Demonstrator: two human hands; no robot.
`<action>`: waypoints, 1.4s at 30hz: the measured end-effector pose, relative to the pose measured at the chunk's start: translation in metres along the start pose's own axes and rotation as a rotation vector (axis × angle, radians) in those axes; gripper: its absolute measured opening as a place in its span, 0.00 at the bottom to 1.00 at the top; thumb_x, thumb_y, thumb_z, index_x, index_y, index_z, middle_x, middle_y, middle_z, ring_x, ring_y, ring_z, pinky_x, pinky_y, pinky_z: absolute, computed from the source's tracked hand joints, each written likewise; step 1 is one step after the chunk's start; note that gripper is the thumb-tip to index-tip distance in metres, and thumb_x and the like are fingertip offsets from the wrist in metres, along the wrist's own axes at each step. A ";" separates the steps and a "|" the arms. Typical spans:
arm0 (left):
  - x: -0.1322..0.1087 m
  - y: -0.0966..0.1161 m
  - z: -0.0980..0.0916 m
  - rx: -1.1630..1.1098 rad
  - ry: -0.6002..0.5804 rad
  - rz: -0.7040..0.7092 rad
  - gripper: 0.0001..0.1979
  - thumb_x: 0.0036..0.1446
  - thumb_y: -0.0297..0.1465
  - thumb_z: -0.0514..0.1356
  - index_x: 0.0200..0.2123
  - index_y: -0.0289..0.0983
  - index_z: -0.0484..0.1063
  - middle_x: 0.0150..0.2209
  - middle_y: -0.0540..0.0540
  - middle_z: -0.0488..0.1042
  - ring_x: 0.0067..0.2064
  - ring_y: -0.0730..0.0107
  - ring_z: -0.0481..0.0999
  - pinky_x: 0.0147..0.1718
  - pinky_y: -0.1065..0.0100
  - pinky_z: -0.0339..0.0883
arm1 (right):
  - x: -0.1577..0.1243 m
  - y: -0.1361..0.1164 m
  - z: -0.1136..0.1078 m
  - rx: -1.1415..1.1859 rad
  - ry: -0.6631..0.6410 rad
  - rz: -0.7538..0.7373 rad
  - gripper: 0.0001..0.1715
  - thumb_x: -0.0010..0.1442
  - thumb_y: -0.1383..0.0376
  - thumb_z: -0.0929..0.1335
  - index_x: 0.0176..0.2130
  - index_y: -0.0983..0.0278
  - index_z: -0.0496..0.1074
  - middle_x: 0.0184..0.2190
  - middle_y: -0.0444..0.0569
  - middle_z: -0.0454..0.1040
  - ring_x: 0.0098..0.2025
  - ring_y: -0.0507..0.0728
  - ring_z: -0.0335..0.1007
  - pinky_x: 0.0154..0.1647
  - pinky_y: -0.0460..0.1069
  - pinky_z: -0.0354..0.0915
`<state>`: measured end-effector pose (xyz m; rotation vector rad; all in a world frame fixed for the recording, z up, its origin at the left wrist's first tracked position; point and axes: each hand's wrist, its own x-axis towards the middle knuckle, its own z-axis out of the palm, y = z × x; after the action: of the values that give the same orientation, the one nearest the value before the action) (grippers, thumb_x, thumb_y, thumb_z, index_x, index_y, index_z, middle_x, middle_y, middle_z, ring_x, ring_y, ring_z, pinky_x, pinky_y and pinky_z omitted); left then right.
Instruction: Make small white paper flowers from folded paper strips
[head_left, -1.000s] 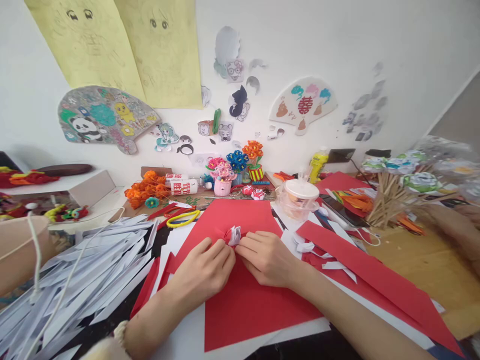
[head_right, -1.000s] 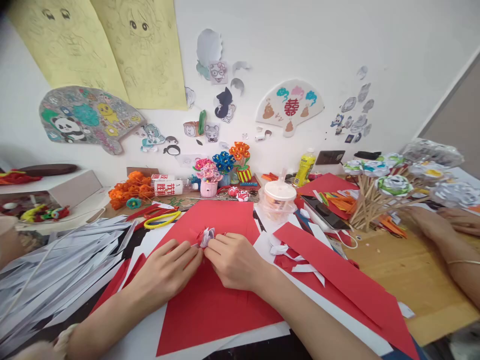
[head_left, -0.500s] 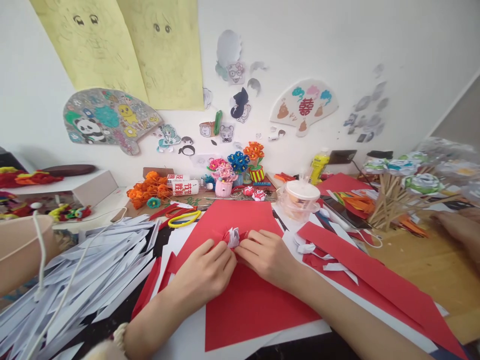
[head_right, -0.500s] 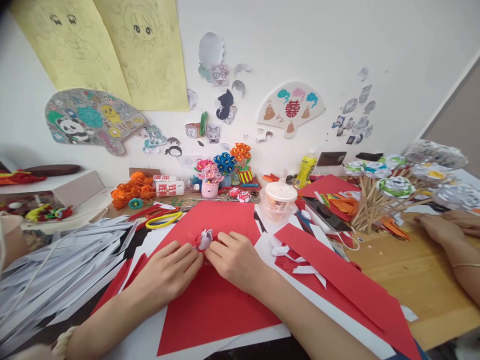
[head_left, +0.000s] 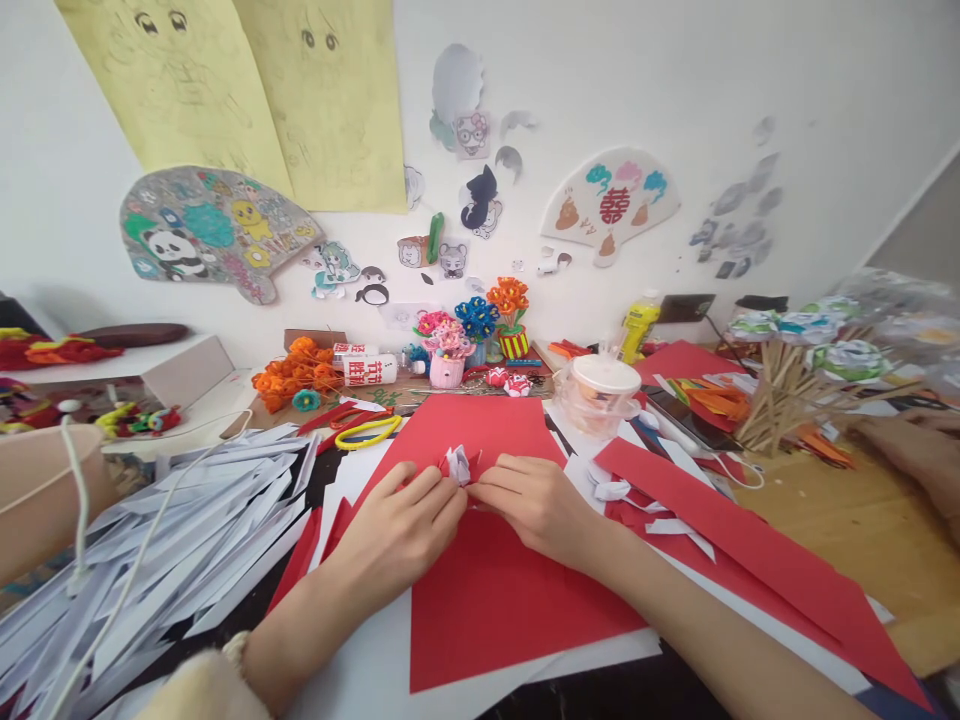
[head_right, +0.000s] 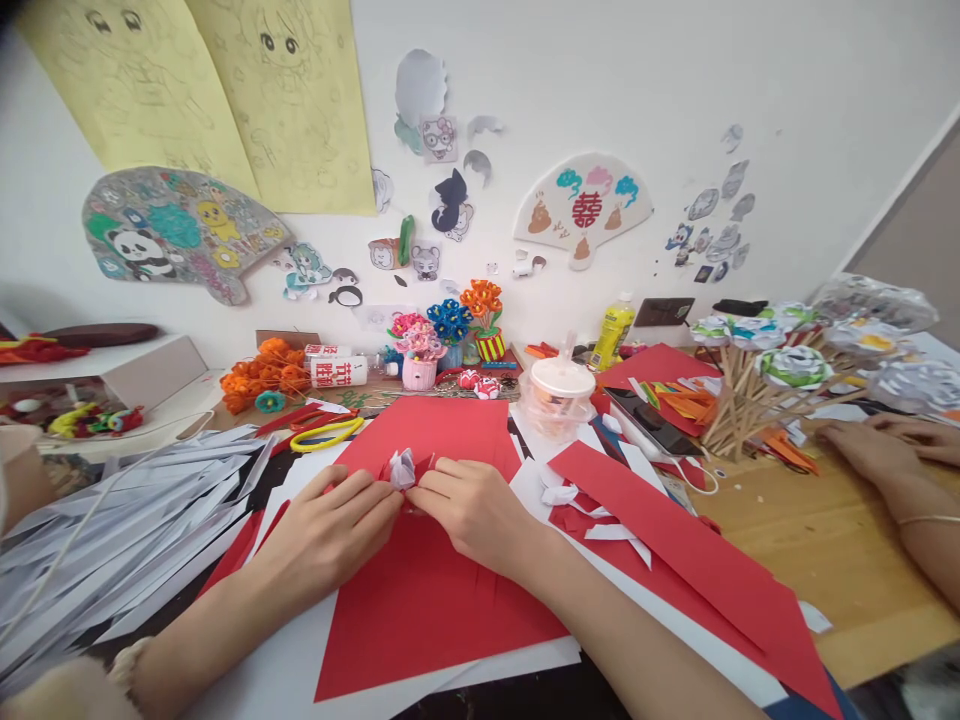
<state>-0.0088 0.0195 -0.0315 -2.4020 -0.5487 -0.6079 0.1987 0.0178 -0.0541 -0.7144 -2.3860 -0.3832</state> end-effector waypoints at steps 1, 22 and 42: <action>0.000 0.001 0.000 -0.008 0.007 -0.005 0.10 0.62 0.22 0.50 0.29 0.36 0.66 0.25 0.50 0.66 0.28 0.71 0.62 0.30 0.65 0.53 | 0.000 0.001 0.000 0.019 -0.001 0.001 0.16 0.64 0.76 0.57 0.37 0.67 0.71 0.30 0.50 0.72 0.31 0.54 0.62 0.31 0.48 0.58; 0.002 0.005 -0.001 -0.141 0.087 -0.108 0.10 0.61 0.21 0.51 0.31 0.35 0.69 0.24 0.50 0.69 0.28 0.71 0.64 0.30 0.65 0.52 | 0.010 -0.012 -0.007 -0.248 0.133 -0.091 0.10 0.62 0.73 0.63 0.30 0.68 0.70 0.21 0.45 0.66 0.25 0.52 0.57 0.25 0.49 0.47; -0.001 0.011 0.002 -0.042 0.046 -0.090 0.09 0.61 0.22 0.52 0.31 0.35 0.69 0.27 0.49 0.71 0.31 0.68 0.63 0.34 0.63 0.52 | 0.002 -0.008 -0.004 -0.172 0.008 -0.098 0.16 0.63 0.73 0.60 0.25 0.66 0.65 0.21 0.45 0.63 0.26 0.52 0.54 0.26 0.50 0.45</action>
<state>-0.0038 0.0124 -0.0385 -2.4066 -0.6331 -0.7176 0.1942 0.0105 -0.0505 -0.6720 -2.4065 -0.6381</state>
